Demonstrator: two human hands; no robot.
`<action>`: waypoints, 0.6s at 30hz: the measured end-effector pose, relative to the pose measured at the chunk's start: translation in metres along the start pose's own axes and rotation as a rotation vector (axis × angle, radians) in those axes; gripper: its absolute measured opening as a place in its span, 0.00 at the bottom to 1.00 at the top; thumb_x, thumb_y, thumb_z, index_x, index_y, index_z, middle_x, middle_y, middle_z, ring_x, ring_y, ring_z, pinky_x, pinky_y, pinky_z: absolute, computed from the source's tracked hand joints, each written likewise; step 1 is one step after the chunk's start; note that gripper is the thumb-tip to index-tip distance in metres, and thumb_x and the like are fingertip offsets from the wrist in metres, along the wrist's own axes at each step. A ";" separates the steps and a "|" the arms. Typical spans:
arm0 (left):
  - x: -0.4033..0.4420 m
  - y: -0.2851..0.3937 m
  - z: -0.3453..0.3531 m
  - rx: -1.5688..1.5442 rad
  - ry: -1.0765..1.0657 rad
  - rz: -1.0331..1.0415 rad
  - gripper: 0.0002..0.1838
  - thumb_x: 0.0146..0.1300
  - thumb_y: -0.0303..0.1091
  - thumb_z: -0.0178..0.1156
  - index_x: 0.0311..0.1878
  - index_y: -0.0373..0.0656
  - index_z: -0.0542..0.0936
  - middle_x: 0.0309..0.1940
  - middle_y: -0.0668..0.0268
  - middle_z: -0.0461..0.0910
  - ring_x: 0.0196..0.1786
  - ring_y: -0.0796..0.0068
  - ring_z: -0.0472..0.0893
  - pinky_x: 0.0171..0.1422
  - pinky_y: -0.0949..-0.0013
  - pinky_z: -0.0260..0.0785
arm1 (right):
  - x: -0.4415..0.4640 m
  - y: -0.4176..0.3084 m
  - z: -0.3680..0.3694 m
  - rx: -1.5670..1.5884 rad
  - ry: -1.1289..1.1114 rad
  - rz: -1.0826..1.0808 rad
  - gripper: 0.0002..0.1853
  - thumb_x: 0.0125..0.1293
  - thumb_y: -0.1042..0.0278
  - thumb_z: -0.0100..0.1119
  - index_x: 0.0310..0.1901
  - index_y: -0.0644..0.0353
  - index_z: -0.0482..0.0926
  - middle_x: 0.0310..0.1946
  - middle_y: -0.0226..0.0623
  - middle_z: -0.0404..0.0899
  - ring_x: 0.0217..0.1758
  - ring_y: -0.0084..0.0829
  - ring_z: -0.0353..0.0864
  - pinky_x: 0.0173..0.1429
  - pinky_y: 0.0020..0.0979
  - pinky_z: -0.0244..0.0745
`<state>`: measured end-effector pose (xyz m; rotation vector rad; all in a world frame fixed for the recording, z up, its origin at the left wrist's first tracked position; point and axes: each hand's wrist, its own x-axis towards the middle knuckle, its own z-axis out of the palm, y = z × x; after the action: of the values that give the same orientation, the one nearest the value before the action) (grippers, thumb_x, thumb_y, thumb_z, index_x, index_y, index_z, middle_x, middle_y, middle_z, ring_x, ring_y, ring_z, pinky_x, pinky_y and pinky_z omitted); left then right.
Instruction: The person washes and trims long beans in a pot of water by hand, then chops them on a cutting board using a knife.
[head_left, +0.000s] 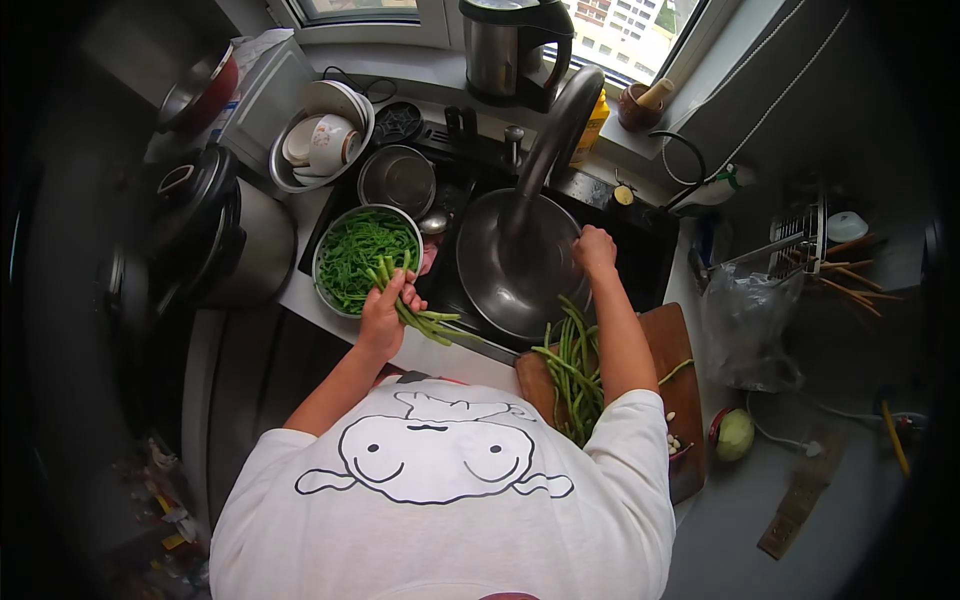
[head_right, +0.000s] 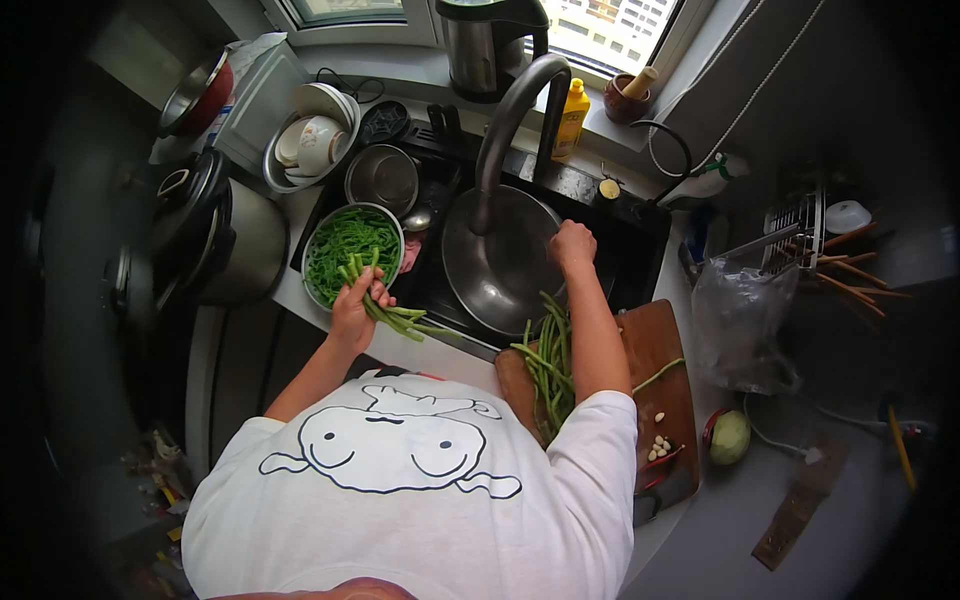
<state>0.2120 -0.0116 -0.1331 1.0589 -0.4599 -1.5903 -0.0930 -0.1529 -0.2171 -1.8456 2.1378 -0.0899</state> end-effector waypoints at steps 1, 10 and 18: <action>0.000 0.002 -0.001 -0.005 -0.014 0.007 0.11 0.63 0.41 0.48 0.36 0.42 0.68 0.19 0.73 0.63 0.24 0.81 0.67 0.38 0.73 0.65 | 0.003 -0.007 0.000 0.045 -0.024 0.084 0.12 0.51 0.70 0.48 0.35 0.63 0.78 0.40 0.50 0.76 0.44 0.47 0.76 0.47 0.40 0.71; 0.001 0.027 -0.013 -0.059 -0.120 -0.016 0.11 0.63 0.41 0.48 0.36 0.43 0.68 0.19 0.74 0.64 0.24 0.81 0.68 0.38 0.74 0.65 | 0.016 0.003 0.066 0.236 -0.191 0.389 0.20 0.49 0.65 0.59 0.42 0.69 0.74 0.42 0.51 0.75 0.42 0.43 0.77 0.41 0.38 0.75; 0.015 0.028 -0.007 0.044 -0.342 -0.066 0.10 0.64 0.39 0.47 0.37 0.41 0.69 0.18 0.75 0.61 0.22 0.84 0.64 0.35 0.76 0.64 | -0.089 -0.014 0.037 0.475 0.303 0.250 0.28 0.51 0.54 0.57 0.51 0.63 0.68 0.48 0.49 0.69 0.51 0.45 0.69 0.52 0.38 0.66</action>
<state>0.2343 -0.0320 -0.1213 0.8416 -0.6978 -1.8362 -0.0591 -0.0626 -0.2311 -1.3504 2.2649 -0.7901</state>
